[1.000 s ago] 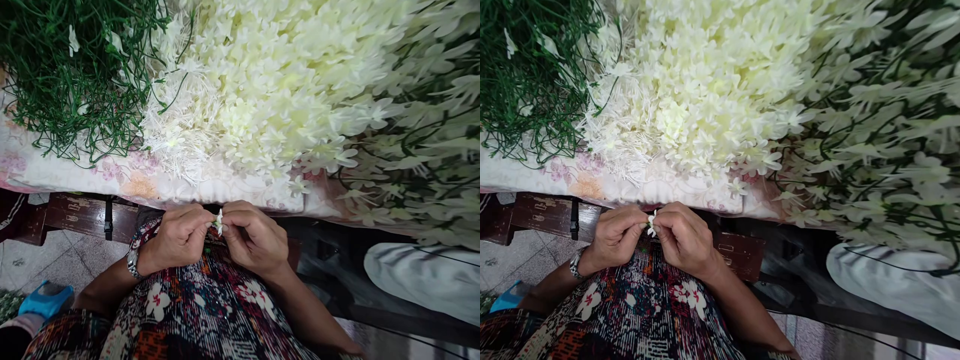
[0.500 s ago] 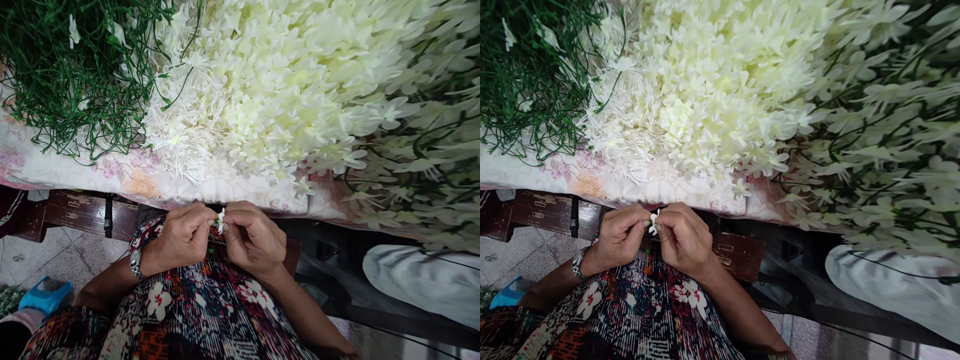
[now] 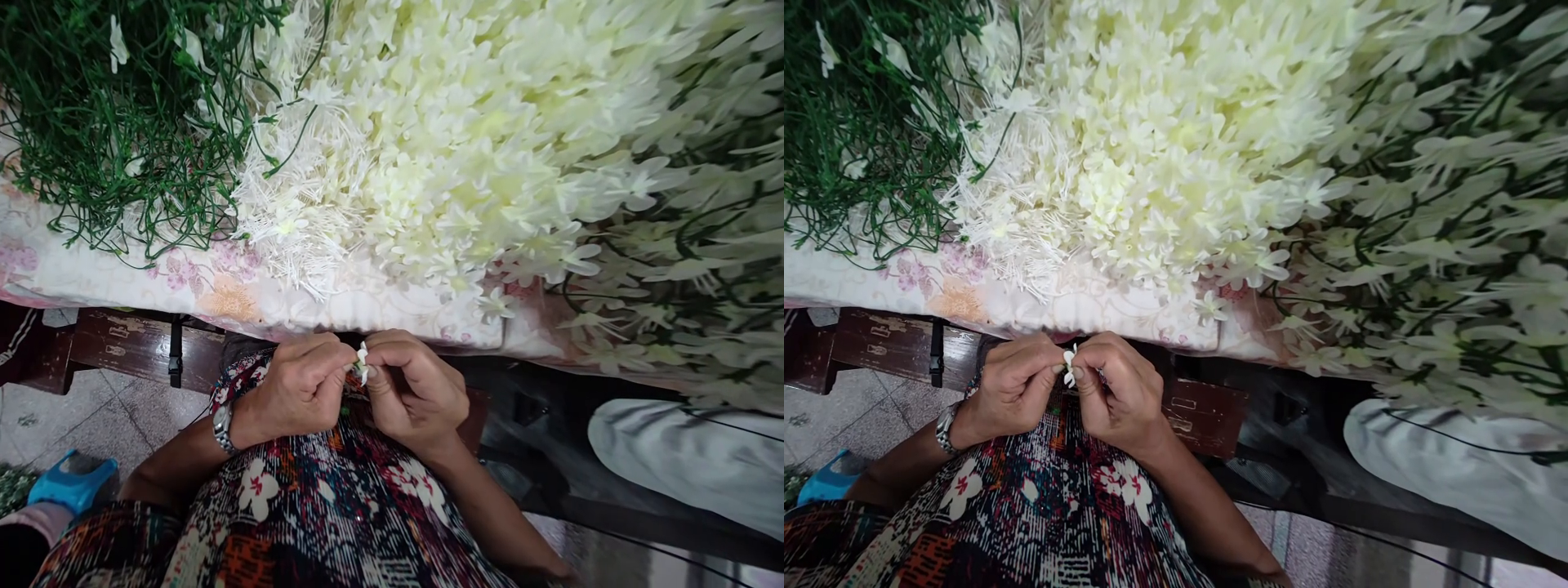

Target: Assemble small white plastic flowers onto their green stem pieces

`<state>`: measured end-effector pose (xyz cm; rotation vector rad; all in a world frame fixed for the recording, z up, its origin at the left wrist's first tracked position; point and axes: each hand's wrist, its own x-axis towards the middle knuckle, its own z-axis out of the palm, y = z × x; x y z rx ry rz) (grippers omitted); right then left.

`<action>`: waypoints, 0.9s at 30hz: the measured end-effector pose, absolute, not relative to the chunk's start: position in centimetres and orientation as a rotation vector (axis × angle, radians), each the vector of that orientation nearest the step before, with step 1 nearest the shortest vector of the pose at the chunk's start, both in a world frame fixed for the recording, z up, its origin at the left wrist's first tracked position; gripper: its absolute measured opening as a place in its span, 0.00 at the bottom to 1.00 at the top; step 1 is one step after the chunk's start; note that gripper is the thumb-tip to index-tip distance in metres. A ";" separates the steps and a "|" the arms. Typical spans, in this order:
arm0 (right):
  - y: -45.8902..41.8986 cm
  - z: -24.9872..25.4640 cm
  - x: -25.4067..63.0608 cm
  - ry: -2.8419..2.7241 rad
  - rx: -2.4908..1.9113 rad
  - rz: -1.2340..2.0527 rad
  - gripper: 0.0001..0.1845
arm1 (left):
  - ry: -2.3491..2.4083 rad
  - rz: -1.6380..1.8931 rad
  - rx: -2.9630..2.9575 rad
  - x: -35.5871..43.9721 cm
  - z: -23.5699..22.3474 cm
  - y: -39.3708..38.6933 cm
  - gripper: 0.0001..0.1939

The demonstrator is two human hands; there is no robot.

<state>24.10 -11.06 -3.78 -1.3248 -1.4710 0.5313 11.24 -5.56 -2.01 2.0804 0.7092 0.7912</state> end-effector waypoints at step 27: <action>-10.7 -3.5 23.8 -1.535 -1.390 0.484 0.08 | 0.819 0.807 2.113 11.5 -2.4 -5.9 0.08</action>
